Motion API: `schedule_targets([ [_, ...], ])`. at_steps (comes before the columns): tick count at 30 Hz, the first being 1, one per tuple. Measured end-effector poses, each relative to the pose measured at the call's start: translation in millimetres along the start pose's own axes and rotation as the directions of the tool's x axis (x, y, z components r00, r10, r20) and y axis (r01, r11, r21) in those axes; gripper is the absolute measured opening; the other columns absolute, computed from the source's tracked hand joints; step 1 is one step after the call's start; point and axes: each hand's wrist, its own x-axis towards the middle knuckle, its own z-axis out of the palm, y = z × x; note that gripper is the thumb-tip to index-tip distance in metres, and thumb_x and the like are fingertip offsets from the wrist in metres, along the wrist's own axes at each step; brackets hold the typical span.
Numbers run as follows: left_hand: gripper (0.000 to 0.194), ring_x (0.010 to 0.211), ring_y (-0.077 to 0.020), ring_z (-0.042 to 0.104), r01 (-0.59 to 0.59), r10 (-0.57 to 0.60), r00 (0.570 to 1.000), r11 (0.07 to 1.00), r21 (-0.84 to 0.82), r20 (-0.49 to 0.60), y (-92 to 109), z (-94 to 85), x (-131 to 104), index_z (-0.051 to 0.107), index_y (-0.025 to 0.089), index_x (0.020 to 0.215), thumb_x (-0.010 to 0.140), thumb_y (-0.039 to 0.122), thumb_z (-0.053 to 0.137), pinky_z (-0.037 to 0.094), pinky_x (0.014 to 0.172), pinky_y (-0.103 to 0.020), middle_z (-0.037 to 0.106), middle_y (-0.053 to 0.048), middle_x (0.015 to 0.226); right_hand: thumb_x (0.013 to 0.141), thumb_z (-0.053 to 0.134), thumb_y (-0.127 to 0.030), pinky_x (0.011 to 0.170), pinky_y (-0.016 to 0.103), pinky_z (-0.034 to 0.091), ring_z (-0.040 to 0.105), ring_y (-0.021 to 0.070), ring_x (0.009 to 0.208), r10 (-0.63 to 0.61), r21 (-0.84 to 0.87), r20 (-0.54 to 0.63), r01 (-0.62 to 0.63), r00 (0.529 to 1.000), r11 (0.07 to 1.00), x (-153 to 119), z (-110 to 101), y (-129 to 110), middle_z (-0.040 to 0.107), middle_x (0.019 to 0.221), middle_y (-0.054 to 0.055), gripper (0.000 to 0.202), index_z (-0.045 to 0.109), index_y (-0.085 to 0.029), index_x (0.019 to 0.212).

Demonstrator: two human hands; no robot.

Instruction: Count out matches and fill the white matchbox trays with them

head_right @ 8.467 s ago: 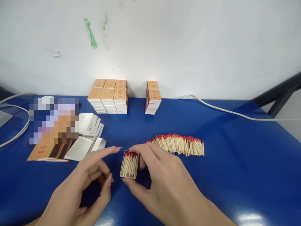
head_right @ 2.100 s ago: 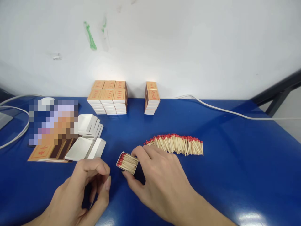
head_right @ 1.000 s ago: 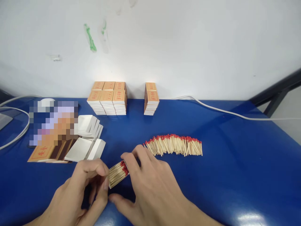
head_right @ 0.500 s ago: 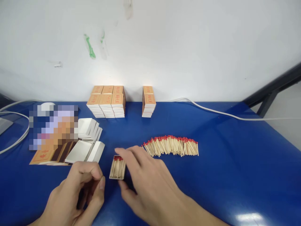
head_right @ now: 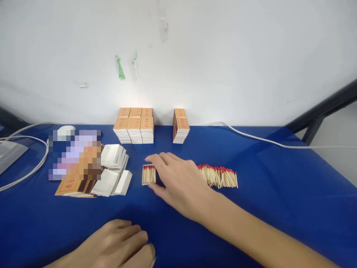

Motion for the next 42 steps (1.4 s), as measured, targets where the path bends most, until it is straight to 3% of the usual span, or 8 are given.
schedule_targets([
  [4, 0.028, 0.050, -0.0173, 0.045, 0.025, -0.024, 0.999, 0.999, 0.026, -0.025, -4.1, 8.4, 0.7, 0.052, 0.023, 0.078, 0.104, 0.012, 0.049, 0.031, 0.046, -0.038, 0.049, 0.003, 0.064, 0.100, 0.078, -0.034, 0.074, 0.036, 0.053, 0.075, 0.0269, 0.112, 0.005, -0.068, -0.003, -0.005, 1.000, 0.998, 29.8, -2.8, 7.7, 0.077, 0.129, 0.006, 0.043, 0.059, -0.025, 0.137],
  [8, 0.026, 0.050, -0.0161, 0.044, -0.008, 0.009, 1.000, 0.999, 0.050, -0.024, -6.5, 9.7, -2.1, 0.052, 0.023, 0.077, 0.100, 0.013, 0.057, 0.030, 0.047, -0.037, 0.050, 0.004, 0.064, 0.099, 0.079, -0.036, 0.070, 0.035, 0.048, 0.075, 0.0274, 0.107, 0.005, -0.095, -0.029, -0.007, 1.000, 0.995, 43.0, 1.4, 11.0, 0.078, 0.124, 0.006, 0.044, 0.060, -0.025, 0.137],
  [42, 0.028, 0.049, -0.0172, 0.041, 0.000, 0.003, 0.999, 0.997, 0.079, -0.041, -4.6, 13.8, -2.5, 0.053, 0.023, 0.075, 0.100, 0.010, 0.049, 0.027, 0.046, -0.038, 0.047, 0.002, 0.063, 0.101, 0.079, -0.035, 0.069, 0.036, 0.047, 0.071, 0.0281, 0.113, -0.018, -0.115, -0.034, 0.014, 0.999, 0.993, 43.2, 3.8, 9.8, 0.075, 0.129, 0.008, 0.045, 0.058, -0.022, 0.139],
])
